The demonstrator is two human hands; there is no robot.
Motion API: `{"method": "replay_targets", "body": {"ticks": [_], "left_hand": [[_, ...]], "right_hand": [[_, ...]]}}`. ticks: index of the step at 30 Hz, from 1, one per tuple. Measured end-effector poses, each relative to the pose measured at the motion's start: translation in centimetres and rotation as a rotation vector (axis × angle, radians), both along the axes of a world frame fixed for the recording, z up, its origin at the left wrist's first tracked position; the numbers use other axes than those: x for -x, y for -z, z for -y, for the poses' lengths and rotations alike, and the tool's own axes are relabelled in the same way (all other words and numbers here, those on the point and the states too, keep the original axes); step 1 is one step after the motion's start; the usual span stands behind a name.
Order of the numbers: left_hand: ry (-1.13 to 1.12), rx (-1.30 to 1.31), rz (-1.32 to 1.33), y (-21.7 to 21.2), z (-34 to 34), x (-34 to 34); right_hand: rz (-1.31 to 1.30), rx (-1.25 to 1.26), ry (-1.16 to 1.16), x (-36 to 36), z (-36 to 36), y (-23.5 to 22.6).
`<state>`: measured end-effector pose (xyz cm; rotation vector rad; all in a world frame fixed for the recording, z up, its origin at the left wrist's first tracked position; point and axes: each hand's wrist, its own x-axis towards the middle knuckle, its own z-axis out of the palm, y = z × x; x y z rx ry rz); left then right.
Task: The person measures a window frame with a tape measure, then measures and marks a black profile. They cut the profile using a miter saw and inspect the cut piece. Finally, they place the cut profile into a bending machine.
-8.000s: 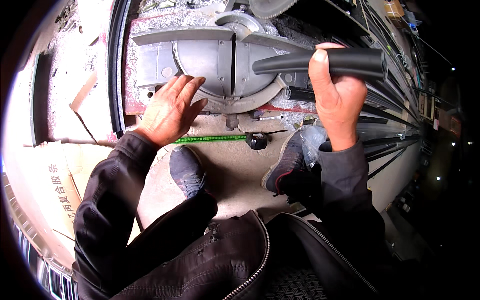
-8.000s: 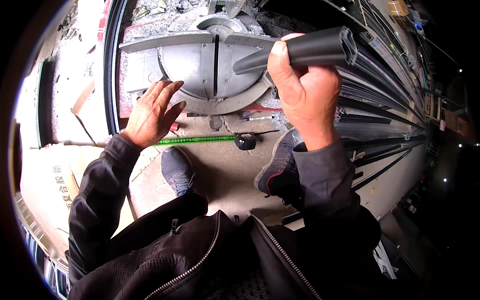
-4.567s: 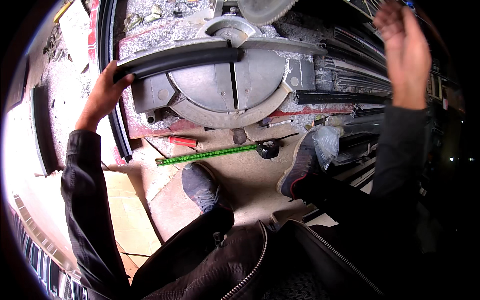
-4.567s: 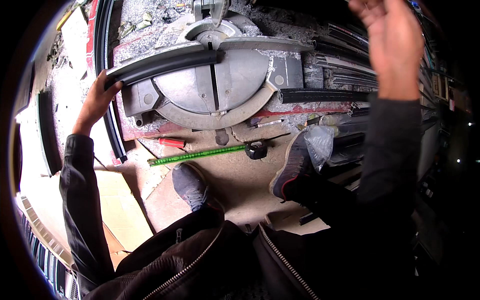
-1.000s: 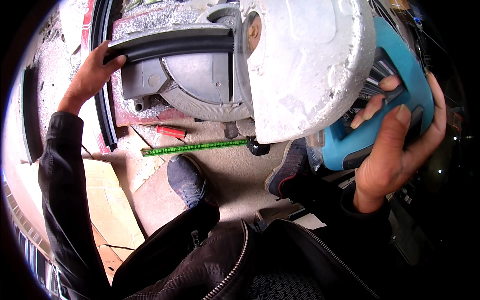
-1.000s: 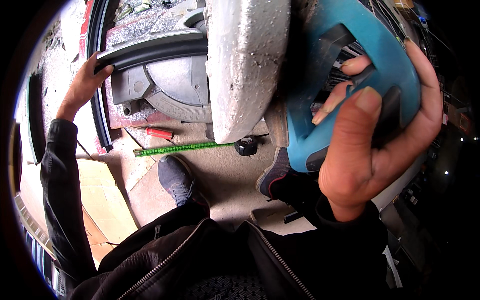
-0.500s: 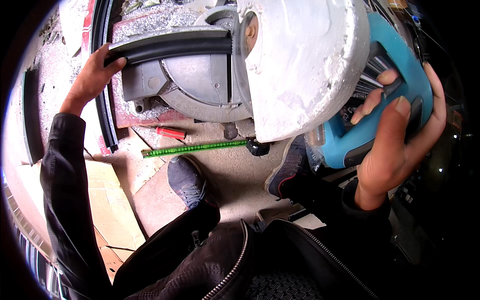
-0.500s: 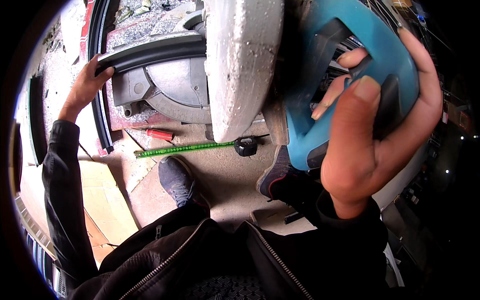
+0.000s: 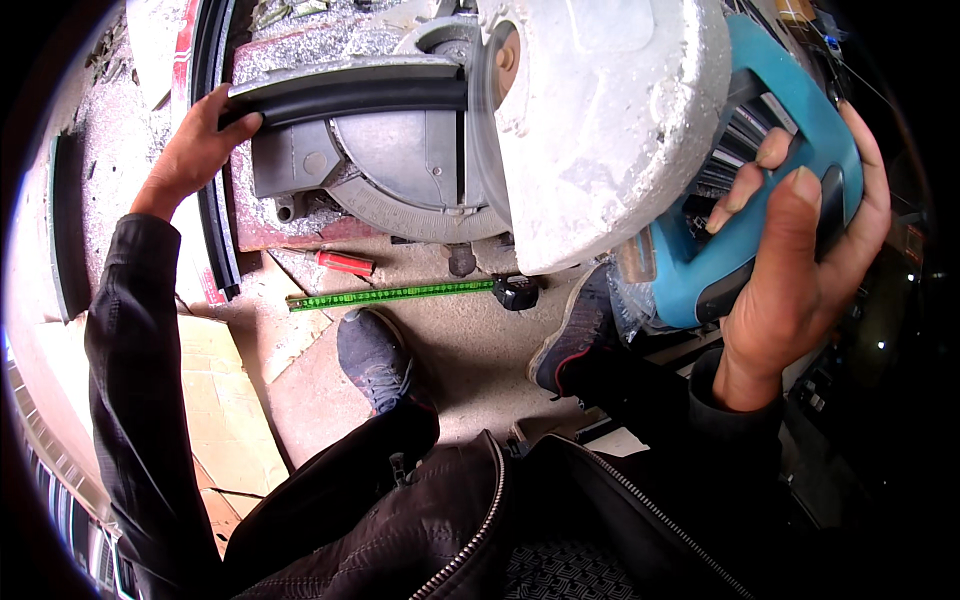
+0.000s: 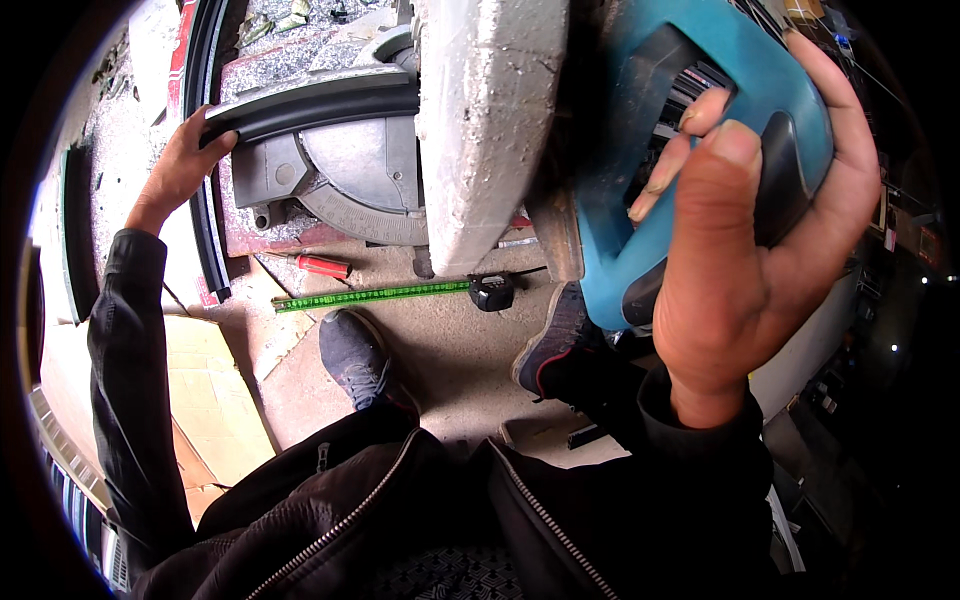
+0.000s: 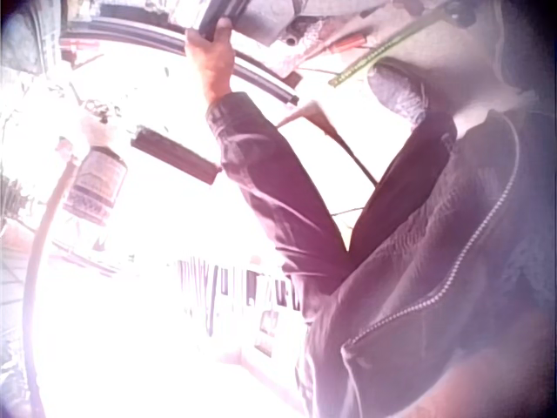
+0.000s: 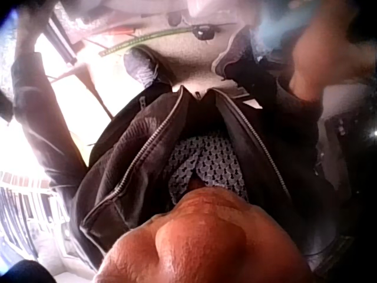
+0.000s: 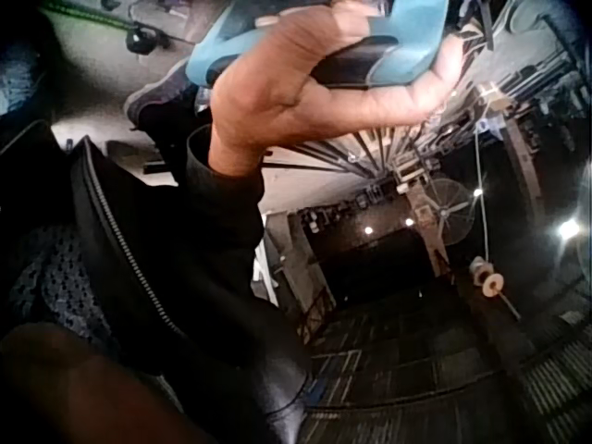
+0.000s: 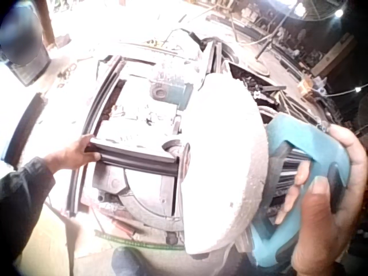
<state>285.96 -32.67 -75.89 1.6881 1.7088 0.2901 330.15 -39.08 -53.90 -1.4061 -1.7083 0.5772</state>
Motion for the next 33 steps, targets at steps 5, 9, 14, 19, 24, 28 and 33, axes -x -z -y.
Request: {"method": "replay_targets", "body": {"ticks": [5,9,14,19,24,28,33], "left_hand": [[0.025,0.043,0.009,0.1,-0.3,0.5],[0.030,0.020,0.004,0.0,-0.3,0.3],[0.021,-0.004,-0.026,-0.1,-0.2,-0.1],[0.013,-0.004,-0.028,-0.1,0.0,-0.1],[-0.001,-0.013,-0.032,0.1,0.0,0.0],[0.006,-0.002,-0.021,0.0,0.0,0.0],[0.015,0.003,-0.013,0.0,-0.1,0.0]], "right_hand": [[-0.011,-0.020,-0.009,0.2,0.3,0.4],[-0.038,-0.069,-0.072,-0.3,0.5,1.2],[-0.016,-0.061,-0.032,0.1,0.9,1.3],[-0.023,-0.075,-0.062,-0.2,0.9,1.6],[-0.038,-0.079,-0.079,-0.2,1.0,1.7],[-0.036,-0.068,-0.062,-0.1,1.0,1.8],[-0.052,-0.059,-0.066,-0.1,1.1,1.8]]}}
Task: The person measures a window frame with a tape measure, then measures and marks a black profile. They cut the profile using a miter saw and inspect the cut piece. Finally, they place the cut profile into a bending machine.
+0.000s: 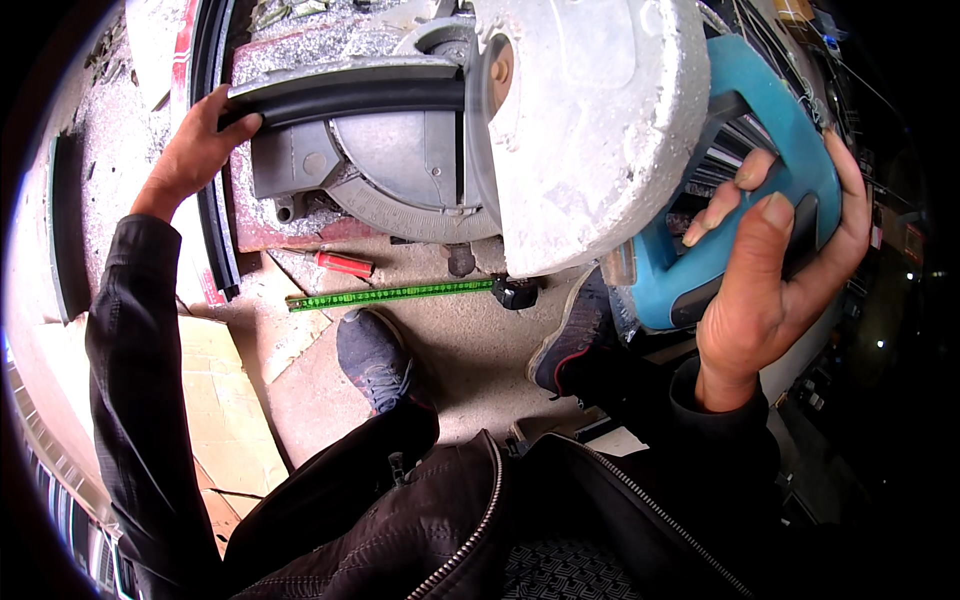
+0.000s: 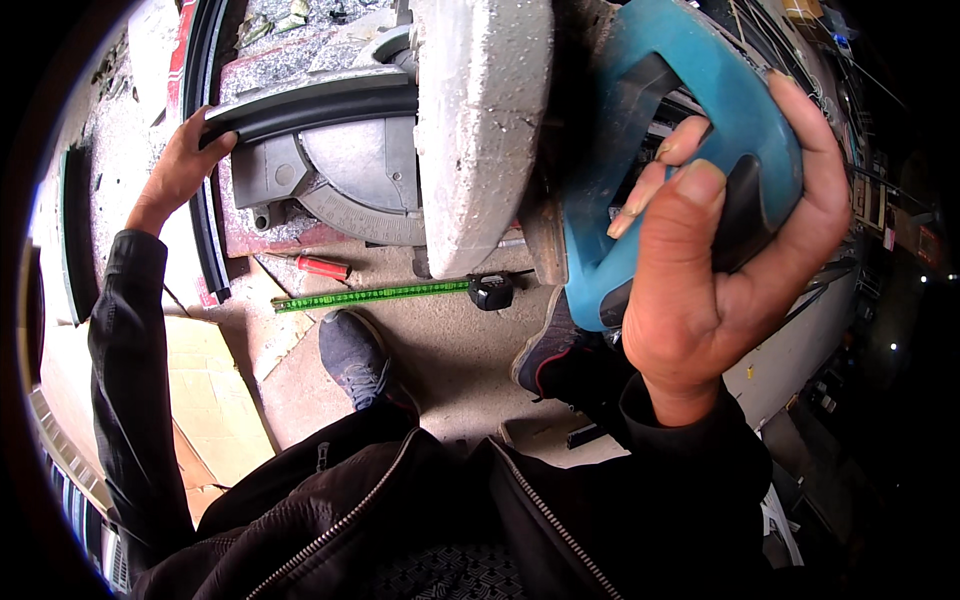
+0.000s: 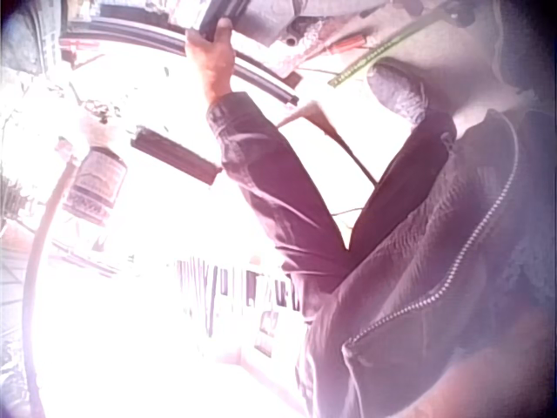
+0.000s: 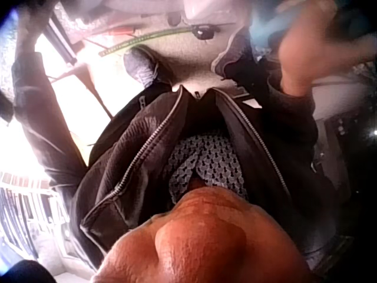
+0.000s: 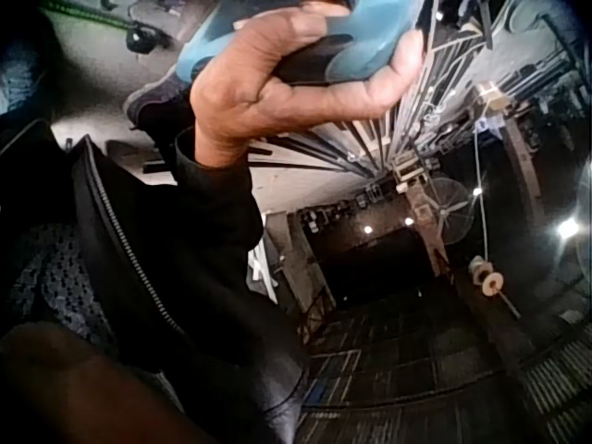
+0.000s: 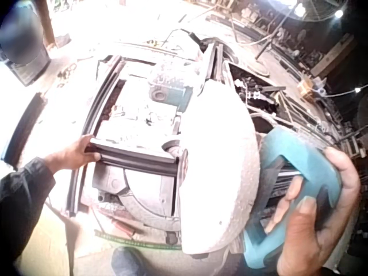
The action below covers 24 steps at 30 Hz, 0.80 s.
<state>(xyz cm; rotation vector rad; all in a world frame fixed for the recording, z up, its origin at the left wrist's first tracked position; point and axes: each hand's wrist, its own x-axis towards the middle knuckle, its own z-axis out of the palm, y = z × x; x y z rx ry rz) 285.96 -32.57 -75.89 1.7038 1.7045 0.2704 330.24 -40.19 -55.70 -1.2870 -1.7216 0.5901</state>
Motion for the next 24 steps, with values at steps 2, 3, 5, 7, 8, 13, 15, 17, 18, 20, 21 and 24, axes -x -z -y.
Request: {"method": "replay_targets", "body": {"ticks": [2,3,5,7,8,13,15,17,18,20,21,24], "left_hand": [[0.016,0.038,0.004,0.21,-0.28,0.52],[0.017,0.048,0.005,0.14,-0.33,0.49],[0.020,0.068,0.006,0.02,-0.40,0.43],[0.016,0.066,0.024,0.01,-0.34,0.45],[0.014,0.064,0.033,-0.01,-0.31,0.47],[-0.013,0.028,0.012,-0.39,0.03,-0.13],[-0.005,0.029,0.014,-0.36,-0.06,-0.08],[0.011,0.039,0.020,-0.21,-0.25,0.18],[0.010,0.039,0.025,-0.16,-0.27,0.27],[0.008,0.040,0.035,-0.07,-0.29,0.36],[0.006,0.038,0.036,-0.15,-0.29,0.26],[-0.001,0.032,0.043,-0.51,-0.14,-0.13]], "right_hand": [[-0.007,0.002,0.005,0.13,0.07,0.04],[-0.007,-0.001,-0.001,0.10,0.06,0.07],[-0.002,-0.013,-0.022,-0.14,-0.06,0.17],[0.000,-0.023,-0.043,-0.23,-0.13,0.20],[-0.002,-0.025,-0.048,-0.21,-0.15,0.19],[-0.004,-0.026,-0.050,-0.26,-0.13,0.22],[-0.006,-0.027,-0.052,-0.24,-0.14,0.25],[-0.009,-0.028,-0.050,-0.22,-0.15,0.26],[-0.009,-0.028,-0.048,-0.22,-0.15,0.27],[-0.009,-0.029,-0.043,-0.21,-0.15,0.28],[-0.007,-0.029,-0.040,-0.23,-0.13,0.27],[-0.003,-0.028,-0.033,-0.24,-0.10,0.24]]}}
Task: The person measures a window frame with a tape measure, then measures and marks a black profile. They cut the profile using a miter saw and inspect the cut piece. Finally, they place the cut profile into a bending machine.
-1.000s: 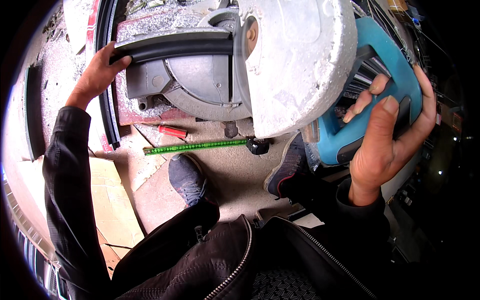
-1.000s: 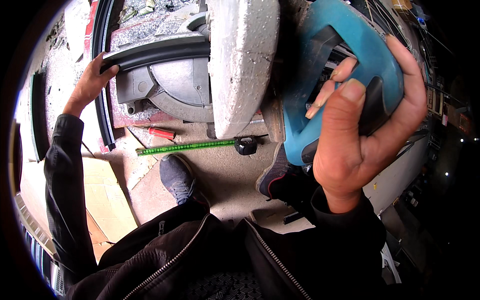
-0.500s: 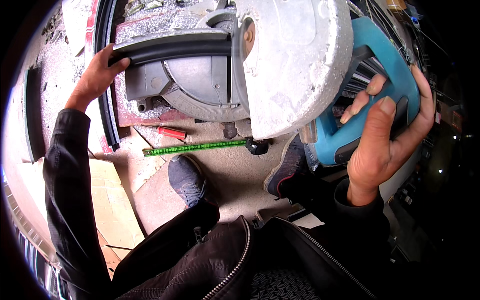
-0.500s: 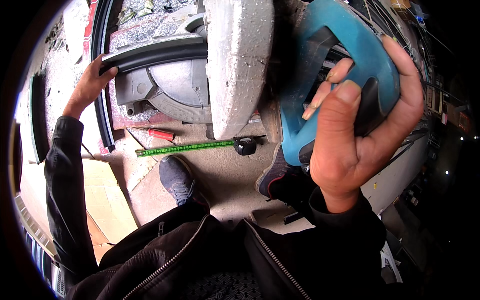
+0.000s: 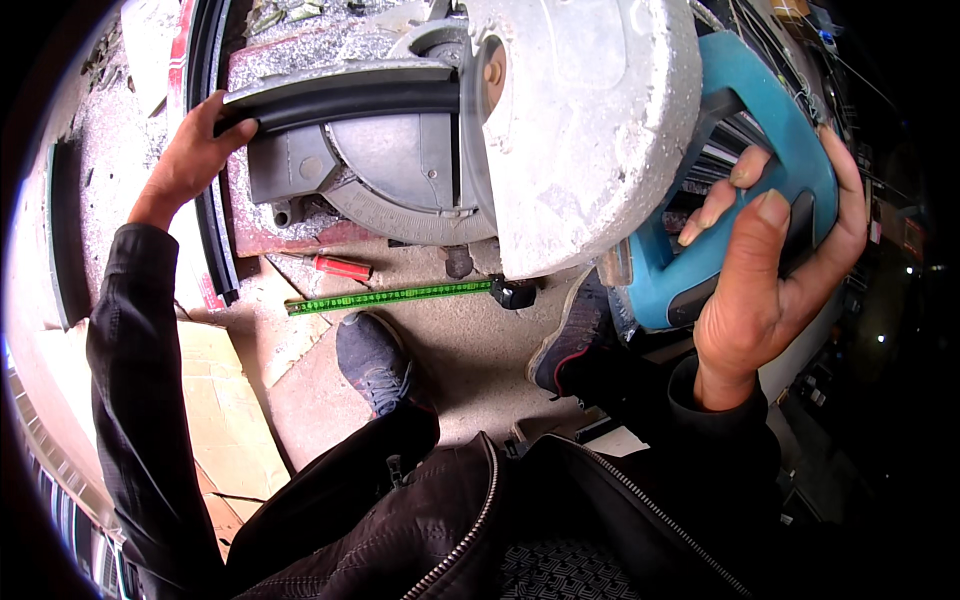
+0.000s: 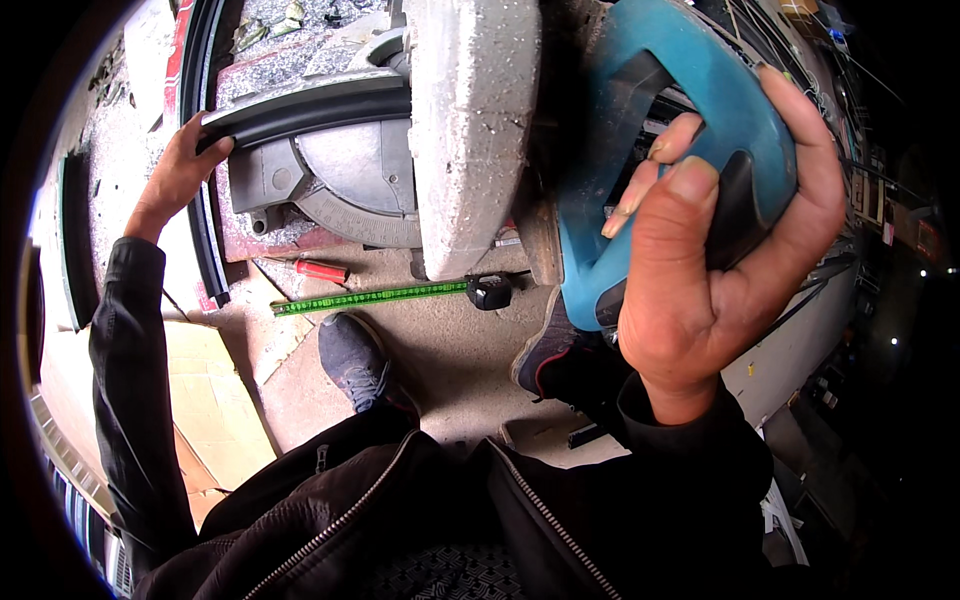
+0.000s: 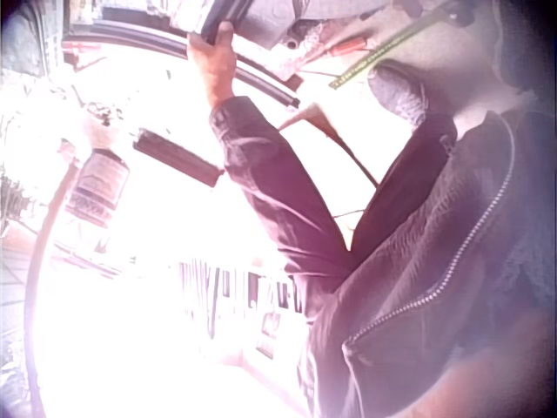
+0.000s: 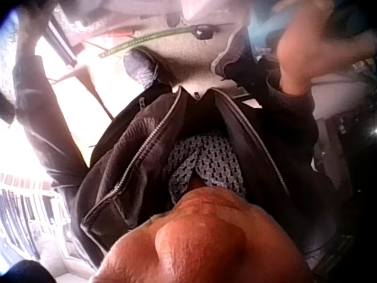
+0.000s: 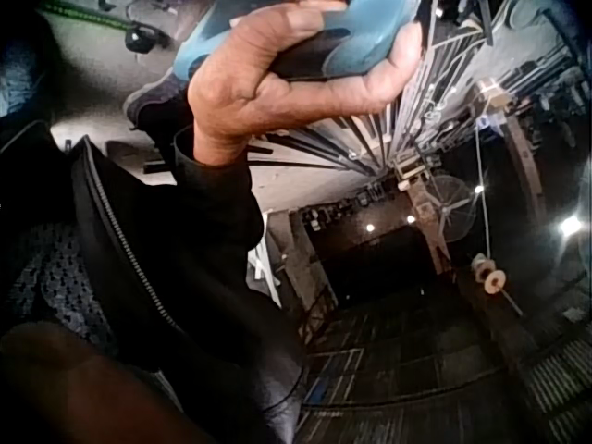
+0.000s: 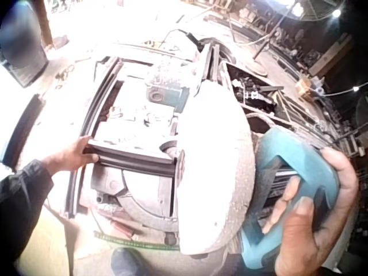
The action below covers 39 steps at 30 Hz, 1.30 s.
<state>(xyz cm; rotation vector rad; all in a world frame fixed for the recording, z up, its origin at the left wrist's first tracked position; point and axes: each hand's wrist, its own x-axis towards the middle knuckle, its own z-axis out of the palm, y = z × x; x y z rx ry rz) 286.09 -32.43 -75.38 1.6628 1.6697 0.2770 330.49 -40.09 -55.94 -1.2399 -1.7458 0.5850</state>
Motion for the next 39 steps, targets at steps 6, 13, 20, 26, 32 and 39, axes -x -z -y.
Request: {"method": "replay_targets", "body": {"ticks": [6,13,20,26,32,39], "left_hand": [[0.020,0.014,0.004,0.3,-0.1,0.4],[-0.005,-0.008,0.014,-0.1,0.2,-0.2],[-0.014,0.007,0.009,-0.4,0.1,-0.6],[0.016,0.013,-0.001,-0.3,0.0,-0.2],[-0.005,-0.023,0.044,-0.2,0.2,-0.3],[0.006,-0.004,0.032,-0.7,0.0,-0.5]], "right_hand": [[-0.007,0.011,0.009,0.1,0.1,-0.1],[0.001,0.012,0.013,0.1,0.1,0.0],[0.001,0.008,0.005,0.1,0.2,-0.1],[0.002,0.009,-0.001,0.1,0.1,-0.1],[0.004,0.019,0.024,0.2,0.3,-0.1],[0.014,0.016,0.027,0.2,0.3,-0.1]]}}
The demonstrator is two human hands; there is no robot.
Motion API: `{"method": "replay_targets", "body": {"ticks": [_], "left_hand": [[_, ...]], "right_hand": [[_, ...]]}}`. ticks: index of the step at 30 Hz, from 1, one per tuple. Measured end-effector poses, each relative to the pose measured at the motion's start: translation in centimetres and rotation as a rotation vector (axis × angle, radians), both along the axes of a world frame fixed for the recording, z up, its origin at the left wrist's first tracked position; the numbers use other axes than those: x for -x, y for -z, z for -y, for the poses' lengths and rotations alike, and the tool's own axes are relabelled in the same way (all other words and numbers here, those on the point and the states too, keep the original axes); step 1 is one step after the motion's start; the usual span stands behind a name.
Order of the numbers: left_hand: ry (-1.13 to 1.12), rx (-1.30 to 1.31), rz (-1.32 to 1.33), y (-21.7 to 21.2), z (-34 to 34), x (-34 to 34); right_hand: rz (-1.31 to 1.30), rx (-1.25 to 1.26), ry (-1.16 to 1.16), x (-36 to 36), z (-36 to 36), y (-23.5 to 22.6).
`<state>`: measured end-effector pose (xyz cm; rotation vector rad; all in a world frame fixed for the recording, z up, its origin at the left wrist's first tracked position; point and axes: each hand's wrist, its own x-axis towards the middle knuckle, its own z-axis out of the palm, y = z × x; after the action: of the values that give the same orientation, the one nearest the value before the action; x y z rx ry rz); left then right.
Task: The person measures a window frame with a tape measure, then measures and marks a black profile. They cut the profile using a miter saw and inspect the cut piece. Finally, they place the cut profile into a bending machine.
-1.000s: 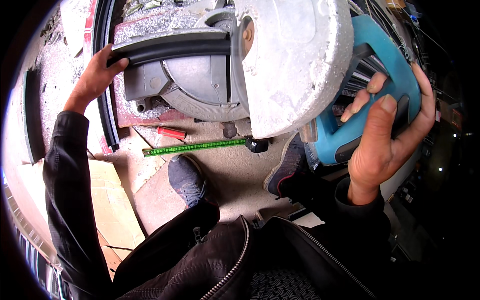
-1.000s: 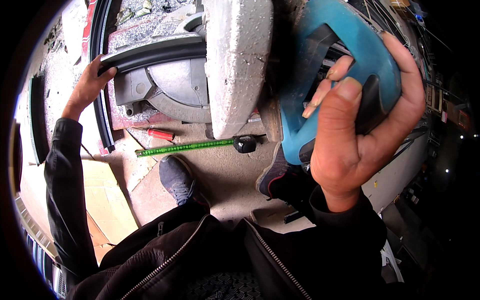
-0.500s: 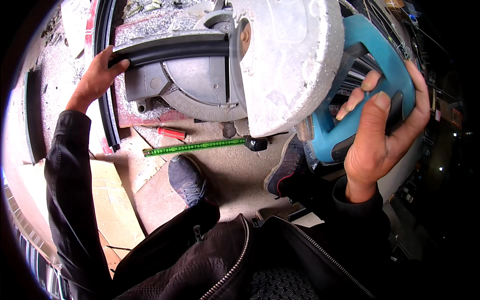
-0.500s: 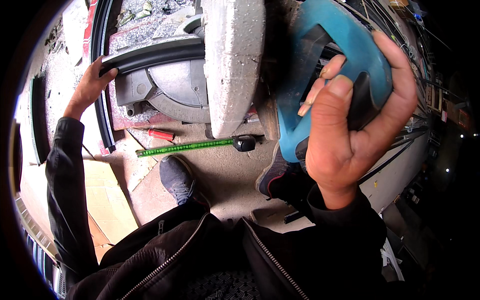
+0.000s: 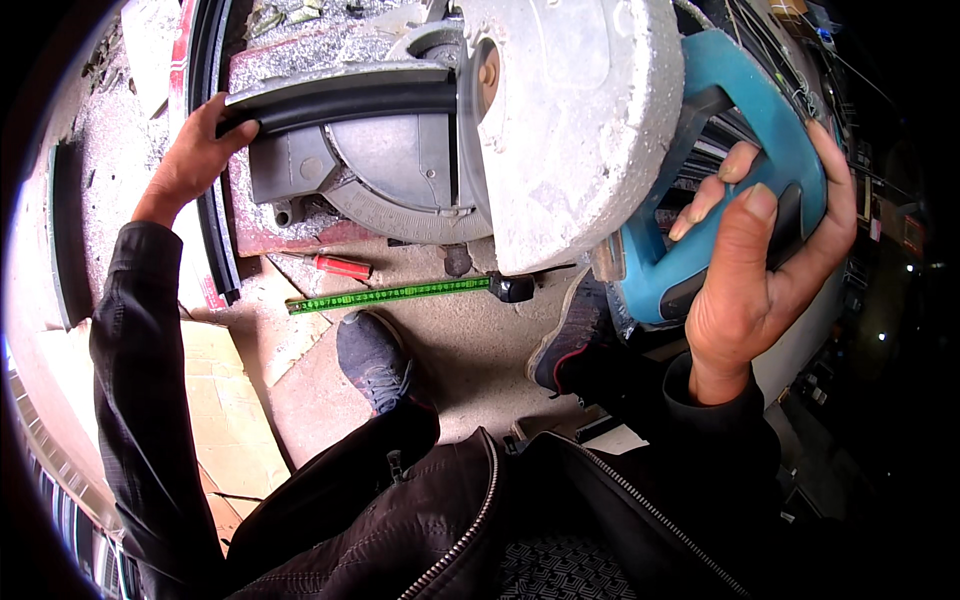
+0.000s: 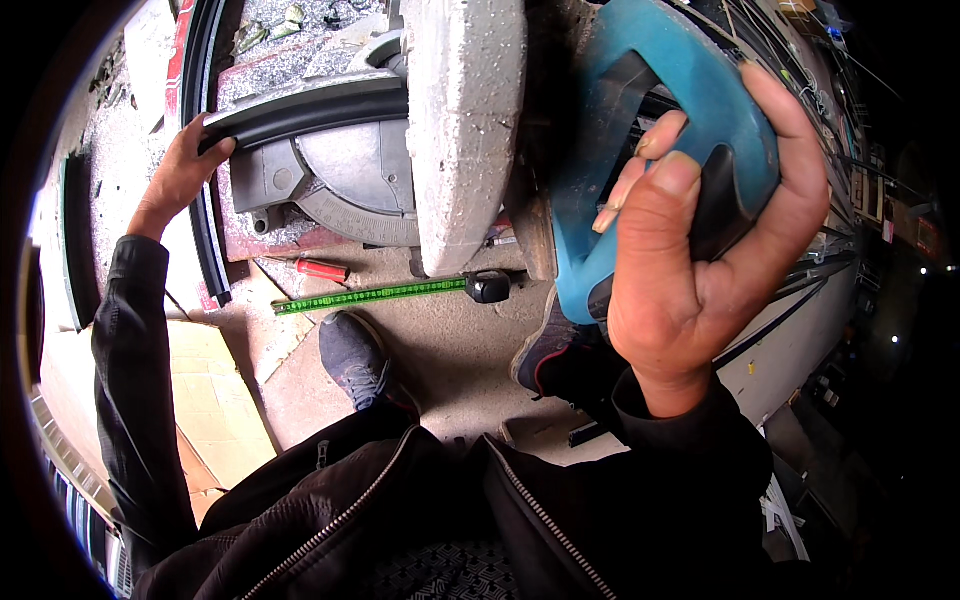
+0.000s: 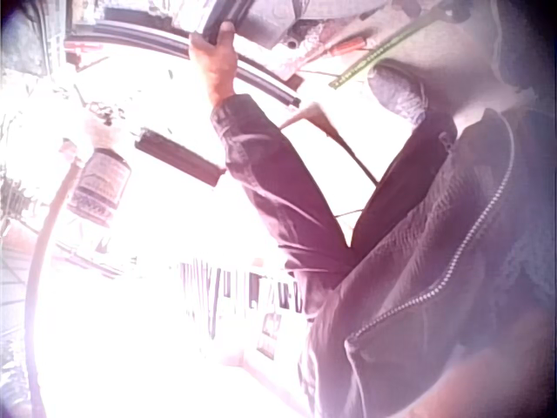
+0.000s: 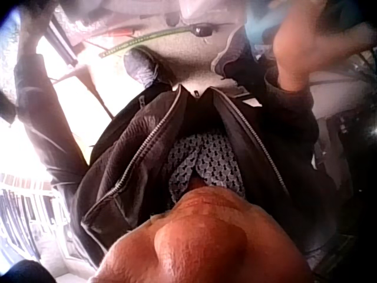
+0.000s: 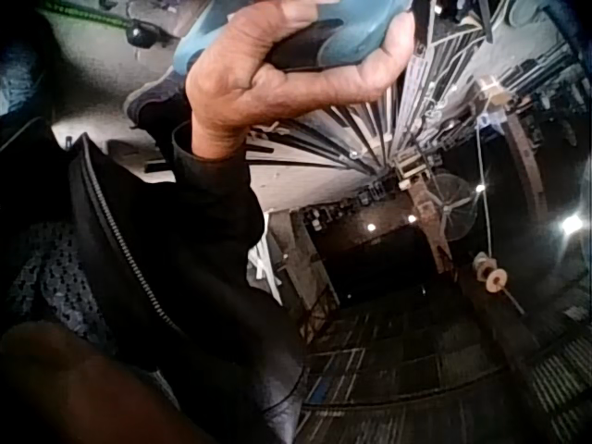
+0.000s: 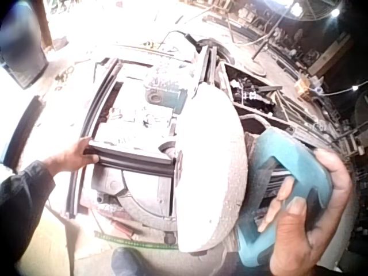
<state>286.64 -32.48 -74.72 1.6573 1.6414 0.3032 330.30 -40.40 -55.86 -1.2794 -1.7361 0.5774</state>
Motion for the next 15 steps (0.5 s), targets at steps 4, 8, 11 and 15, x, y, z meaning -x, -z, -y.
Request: {"method": "replay_targets", "body": {"ticks": [4,8,11,15], "left_hand": [[0.011,0.006,-0.010,0.14,-0.10,0.27],[0.001,-0.007,-0.004,0.32,-0.02,0.25],[-0.006,-0.011,-0.011,0.48,-0.01,0.48],[0.004,0.000,-0.009,0.72,-0.17,0.69]], "right_hand": [[0.011,-0.018,-0.013,-0.12,-0.10,0.13],[0.003,-0.022,-0.018,-0.21,-0.16,0.25],[-0.009,-0.015,-0.011,-0.06,-0.12,0.12],[-0.007,-0.015,-0.003,-0.01,-0.18,0.09]]}}
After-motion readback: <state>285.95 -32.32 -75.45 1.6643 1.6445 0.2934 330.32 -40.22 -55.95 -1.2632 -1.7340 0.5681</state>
